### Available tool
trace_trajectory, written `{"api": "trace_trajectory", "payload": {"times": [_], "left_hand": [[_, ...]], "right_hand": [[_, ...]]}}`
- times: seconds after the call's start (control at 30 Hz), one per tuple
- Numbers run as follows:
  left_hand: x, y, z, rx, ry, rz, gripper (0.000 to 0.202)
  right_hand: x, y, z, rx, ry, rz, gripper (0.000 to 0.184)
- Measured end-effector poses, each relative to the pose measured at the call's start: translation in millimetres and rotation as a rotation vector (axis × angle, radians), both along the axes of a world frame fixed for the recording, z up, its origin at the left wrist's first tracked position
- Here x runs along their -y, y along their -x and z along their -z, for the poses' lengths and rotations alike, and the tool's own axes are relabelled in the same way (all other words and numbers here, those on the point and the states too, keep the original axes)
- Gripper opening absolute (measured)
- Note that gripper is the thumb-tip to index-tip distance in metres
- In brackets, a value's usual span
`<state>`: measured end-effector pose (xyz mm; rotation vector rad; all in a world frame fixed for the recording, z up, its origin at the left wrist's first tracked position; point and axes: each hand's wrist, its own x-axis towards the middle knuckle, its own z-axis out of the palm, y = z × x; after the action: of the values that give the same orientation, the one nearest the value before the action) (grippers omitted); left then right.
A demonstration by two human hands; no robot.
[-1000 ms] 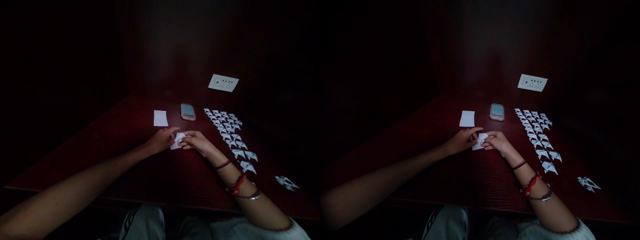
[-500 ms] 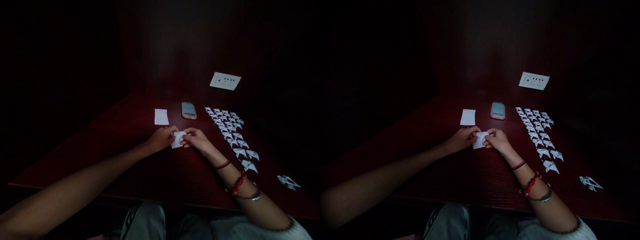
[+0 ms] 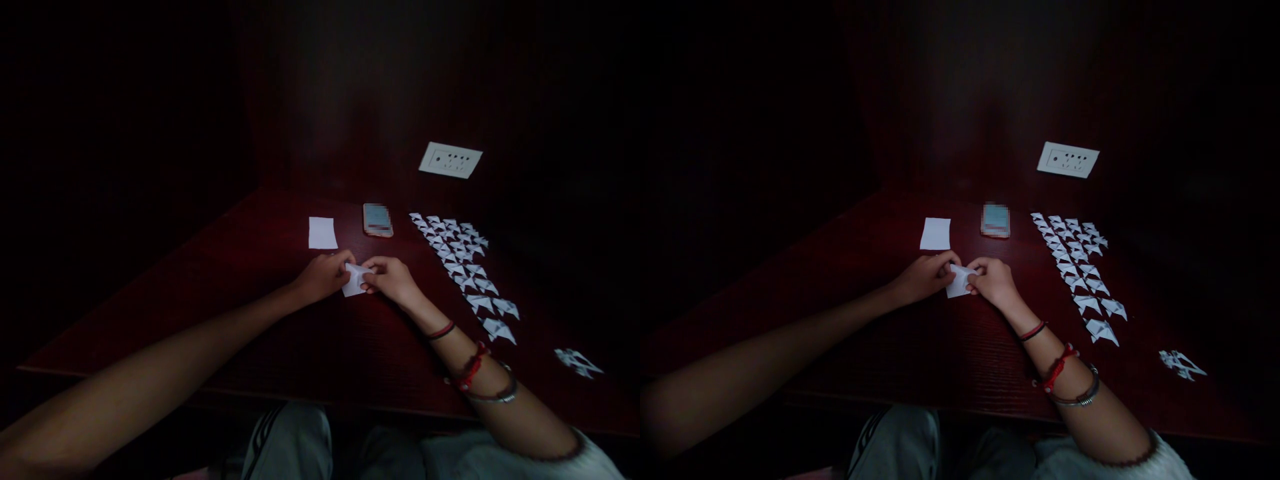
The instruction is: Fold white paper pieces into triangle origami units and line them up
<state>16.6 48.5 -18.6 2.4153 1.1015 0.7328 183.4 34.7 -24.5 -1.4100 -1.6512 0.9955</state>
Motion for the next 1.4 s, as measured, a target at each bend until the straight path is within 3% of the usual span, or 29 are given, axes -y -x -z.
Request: {"api": "trace_trajectory", "payload": {"times": [0.3,0.43,0.6,0.77,0.9,1.03,1.13,1.4], "left_hand": [[-2.2,4.6,0.5,0.049,0.055,0.055,0.017],[-4.6,5.8,0.3,0.058,0.107,0.089,0.014],[-7.9,6.7,-4.4,0.058,0.214,0.137,0.014],[-6.0,6.4,-1.8,0.111,0.188,0.082,0.015],[-6.7,6.6,3.0,0.092,0.094,0.029,0.013],[-8.0,5.6,-1.2,0.076,-0.131,-0.032,0.008],[-6.4,4.0,-7.0,0.092,-0.176,0.008,0.005],[1.9,1.7,-9.2,0.101,-0.212,0.031,0.010]], "right_hand": [[10.7,-0.3,-10.5,-0.118,0.142,-0.100,0.023],[14.7,3.3,-18.1,-0.250,0.257,-0.059,0.016],[15.2,4.3,-16.9,-0.257,0.276,-0.031,0.015],[12.2,7.2,-9.8,-0.197,0.175,-0.008,0.020],[5.4,6.3,-2.2,-0.091,-0.009,0.034,0.030],[4.8,4.5,-3.7,0.034,-0.237,0.036,0.021],[8.9,4.7,-10.2,0.095,-0.348,0.042,0.013],[12.4,4.6,-15.7,0.104,-0.409,0.049,0.013]]}}
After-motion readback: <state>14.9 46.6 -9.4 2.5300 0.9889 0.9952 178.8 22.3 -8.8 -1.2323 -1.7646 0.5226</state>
